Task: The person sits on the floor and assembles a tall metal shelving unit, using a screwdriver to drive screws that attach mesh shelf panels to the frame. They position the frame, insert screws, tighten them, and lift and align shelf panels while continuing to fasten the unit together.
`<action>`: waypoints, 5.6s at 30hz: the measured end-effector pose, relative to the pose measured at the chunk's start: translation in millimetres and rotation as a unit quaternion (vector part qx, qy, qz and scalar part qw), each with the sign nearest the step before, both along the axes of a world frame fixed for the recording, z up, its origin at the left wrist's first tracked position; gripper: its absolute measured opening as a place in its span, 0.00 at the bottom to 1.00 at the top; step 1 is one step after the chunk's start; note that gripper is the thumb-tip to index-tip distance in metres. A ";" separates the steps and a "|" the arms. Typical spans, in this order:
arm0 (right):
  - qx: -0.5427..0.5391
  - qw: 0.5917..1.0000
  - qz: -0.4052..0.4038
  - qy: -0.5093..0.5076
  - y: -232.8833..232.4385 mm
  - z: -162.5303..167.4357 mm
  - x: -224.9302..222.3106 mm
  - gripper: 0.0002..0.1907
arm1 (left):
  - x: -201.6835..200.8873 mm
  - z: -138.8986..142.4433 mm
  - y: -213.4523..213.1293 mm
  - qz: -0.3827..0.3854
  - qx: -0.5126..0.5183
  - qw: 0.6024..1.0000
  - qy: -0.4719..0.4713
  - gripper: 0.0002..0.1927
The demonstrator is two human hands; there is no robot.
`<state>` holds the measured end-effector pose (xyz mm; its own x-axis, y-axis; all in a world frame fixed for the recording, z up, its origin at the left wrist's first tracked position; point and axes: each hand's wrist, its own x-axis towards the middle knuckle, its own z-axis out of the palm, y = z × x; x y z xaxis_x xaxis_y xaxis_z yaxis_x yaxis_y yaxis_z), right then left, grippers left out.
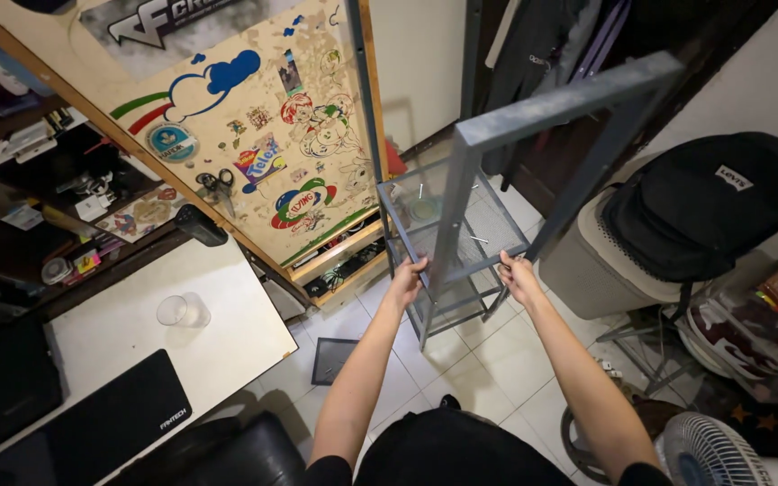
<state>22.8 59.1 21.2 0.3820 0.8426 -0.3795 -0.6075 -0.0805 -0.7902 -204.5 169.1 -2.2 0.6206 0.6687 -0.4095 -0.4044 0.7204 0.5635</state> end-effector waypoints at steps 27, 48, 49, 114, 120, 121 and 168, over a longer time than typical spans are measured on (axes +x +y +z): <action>-0.176 0.974 -0.096 0.108 -157.8 -88.2 -263.4 0.21 | -9.1 -12.7 21.8 -0.148 -0.088 0.981 -0.093 0.25; -0.209 0.957 -0.112 -0.165 -145.6 -46.5 -223.2 0.19 | -9.0 -4.8 26.1 -0.172 -0.102 0.973 -0.113 0.26; -0.194 0.957 -0.112 -0.182 -139.6 -44.0 -220.3 0.13 | -9.8 -4.3 26.3 -0.171 -0.105 0.973 -0.113 0.26; -0.079 0.973 -0.213 0.051 -52.3 1.1 -180.8 0.11 | -5.1 -10.2 24.5 -0.151 -0.070 0.983 -0.079 0.22; -0.115 0.964 -0.201 -0.128 -46.9 9.8 -181.6 0.11 | -5.9 -4.2 23.7 -0.150 -0.059 0.984 -0.081 0.24; -0.114 0.963 -0.204 -0.136 -45.7 10.6 -182.0 0.11 | -6.4 -3.3 24.0 -0.151 -0.059 0.984 -0.077 0.27; -0.098 0.799 -0.205 -0.556 -48.6 -10.8 -232.9 0.13 | -4.7 -17.7 27.2 -0.175 -0.077 0.978 -0.086 0.31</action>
<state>-210.1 10.5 10.4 0.8038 0.5259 0.2781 0.4557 -0.2438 -0.8561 -209.2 196.3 -20.0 0.8686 0.3424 -0.3582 -0.1973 0.9021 0.3838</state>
